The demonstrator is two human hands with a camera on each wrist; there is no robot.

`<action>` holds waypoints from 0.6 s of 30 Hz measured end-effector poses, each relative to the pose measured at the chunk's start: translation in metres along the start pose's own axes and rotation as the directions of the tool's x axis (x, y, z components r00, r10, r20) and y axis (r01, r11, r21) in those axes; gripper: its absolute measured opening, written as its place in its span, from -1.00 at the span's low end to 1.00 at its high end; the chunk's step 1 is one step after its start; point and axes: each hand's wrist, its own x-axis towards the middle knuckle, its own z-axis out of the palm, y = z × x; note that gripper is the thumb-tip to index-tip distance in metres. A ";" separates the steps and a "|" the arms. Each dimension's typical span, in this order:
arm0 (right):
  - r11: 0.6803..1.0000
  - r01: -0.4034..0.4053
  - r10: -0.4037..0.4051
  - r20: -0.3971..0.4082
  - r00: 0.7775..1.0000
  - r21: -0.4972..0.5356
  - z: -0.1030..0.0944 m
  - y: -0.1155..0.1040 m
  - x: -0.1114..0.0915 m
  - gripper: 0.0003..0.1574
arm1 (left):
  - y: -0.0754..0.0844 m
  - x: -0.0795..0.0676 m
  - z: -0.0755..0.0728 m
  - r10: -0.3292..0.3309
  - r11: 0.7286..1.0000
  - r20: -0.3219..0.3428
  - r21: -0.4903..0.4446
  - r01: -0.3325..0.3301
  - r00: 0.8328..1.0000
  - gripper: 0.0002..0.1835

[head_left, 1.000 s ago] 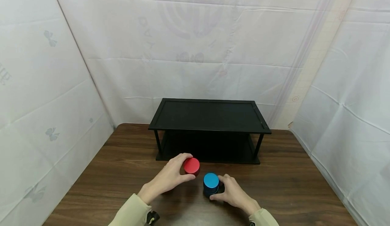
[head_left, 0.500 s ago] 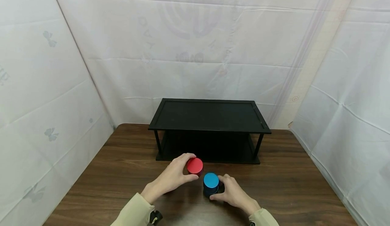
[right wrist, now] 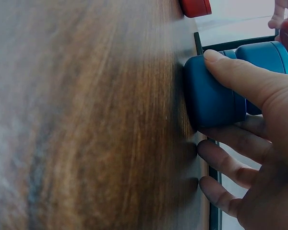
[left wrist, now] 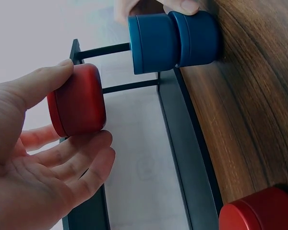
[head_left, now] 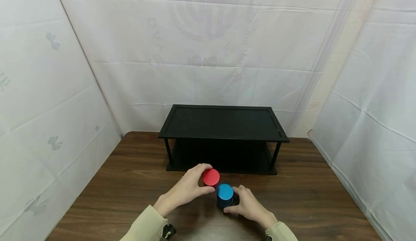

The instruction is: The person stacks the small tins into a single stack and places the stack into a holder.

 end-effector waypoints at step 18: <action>1.000 0.004 -0.004 -0.005 1.000 -0.010 0.001 0.001 0.000 -0.31 | 0.006 0.006 0.008 0.013 1.000 0.036 0.002 -0.013 0.999 -0.35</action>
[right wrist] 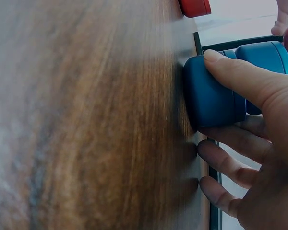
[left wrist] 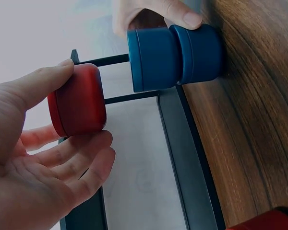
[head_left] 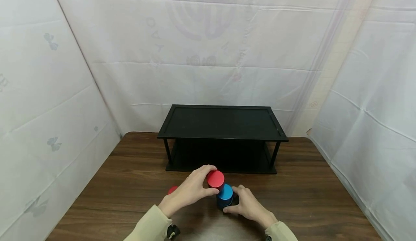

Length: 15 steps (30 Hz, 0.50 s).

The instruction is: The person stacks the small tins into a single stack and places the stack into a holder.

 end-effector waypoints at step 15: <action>1.000 0.008 -0.008 0.000 1.000 0.008 0.000 0.000 -0.001 -0.32 | 0.006 0.007 0.011 0.021 1.000 0.031 0.008 -0.021 0.999 -0.38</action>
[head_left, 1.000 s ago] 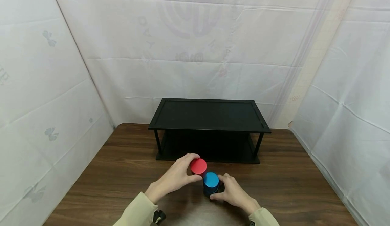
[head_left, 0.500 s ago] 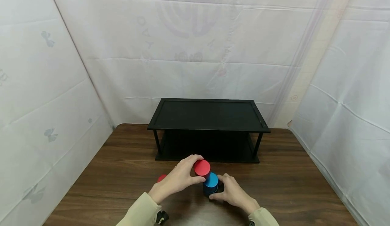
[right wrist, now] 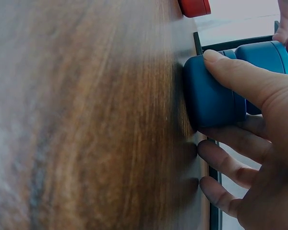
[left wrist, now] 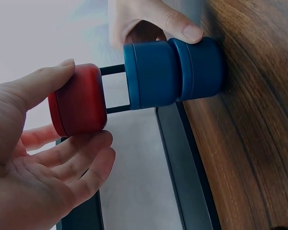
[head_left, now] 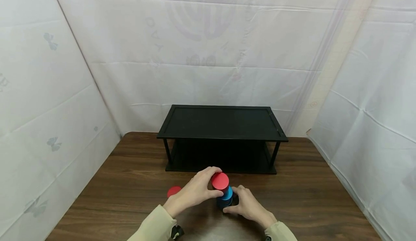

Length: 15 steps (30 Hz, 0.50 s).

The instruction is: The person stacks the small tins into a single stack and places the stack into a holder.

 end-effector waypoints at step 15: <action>1.000 0.010 -0.009 -0.011 1.000 0.012 0.001 0.000 0.000 -0.41 | 0.002 0.004 0.006 0.004 1.000 0.031 0.006 -0.004 1.000 -0.39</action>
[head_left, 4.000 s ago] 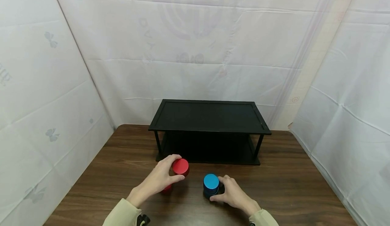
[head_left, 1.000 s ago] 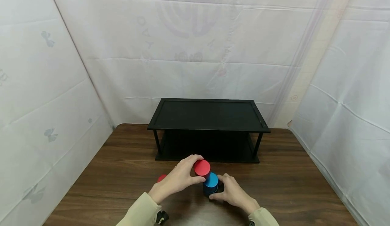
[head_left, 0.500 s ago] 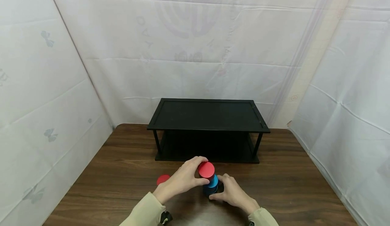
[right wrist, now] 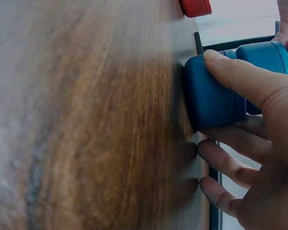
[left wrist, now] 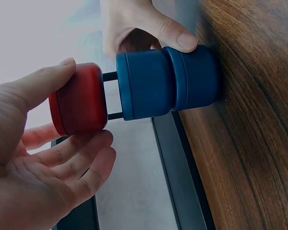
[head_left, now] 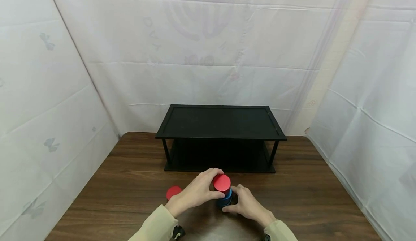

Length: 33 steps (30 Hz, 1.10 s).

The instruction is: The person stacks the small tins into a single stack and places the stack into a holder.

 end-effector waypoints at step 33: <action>0.999 0.030 -0.030 -0.029 0.999 -0.014 0.004 0.001 -0.002 -0.47 | -0.002 0.003 0.008 0.010 1.000 0.043 -0.012 -0.009 0.999 -0.40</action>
